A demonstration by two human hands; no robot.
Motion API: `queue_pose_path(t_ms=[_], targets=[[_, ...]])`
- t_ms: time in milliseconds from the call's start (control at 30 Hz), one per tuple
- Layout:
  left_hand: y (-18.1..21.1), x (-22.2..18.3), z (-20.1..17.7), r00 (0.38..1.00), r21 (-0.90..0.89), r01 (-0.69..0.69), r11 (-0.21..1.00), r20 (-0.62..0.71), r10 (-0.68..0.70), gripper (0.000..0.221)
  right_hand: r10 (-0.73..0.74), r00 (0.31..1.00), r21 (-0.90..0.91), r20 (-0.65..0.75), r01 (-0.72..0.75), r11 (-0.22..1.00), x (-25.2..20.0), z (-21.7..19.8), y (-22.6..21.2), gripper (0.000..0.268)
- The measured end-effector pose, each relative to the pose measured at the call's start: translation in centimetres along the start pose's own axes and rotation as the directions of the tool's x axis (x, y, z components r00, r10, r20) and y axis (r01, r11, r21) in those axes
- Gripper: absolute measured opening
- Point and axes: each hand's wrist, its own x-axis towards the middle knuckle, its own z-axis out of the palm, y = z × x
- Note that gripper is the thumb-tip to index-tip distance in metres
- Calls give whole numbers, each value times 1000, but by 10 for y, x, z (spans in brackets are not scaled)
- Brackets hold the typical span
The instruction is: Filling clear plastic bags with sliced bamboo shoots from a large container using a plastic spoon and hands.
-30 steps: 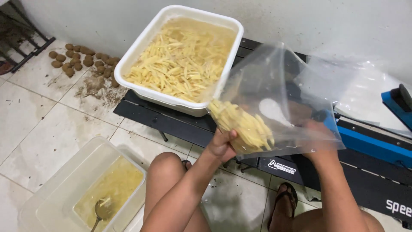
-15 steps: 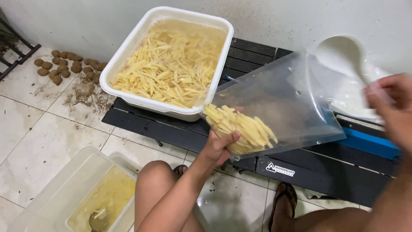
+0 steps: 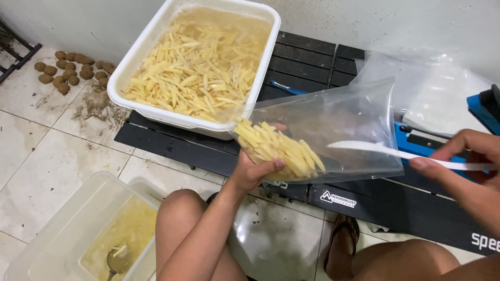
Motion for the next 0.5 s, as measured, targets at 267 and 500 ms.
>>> queue_pose_path(t_ms=[267, 500], targets=[[1, -1, 0, 1000, 70, 13, 997, 11, -14, 72, 38, 999, -71, 12, -37, 997, 1, -2, -56, 31], [-3, -3, -1, 1000, 60, -15, 998, 25, 13, 71, 76, 995, -235, 69, -58, 970, 8, -1, -69, 40]])
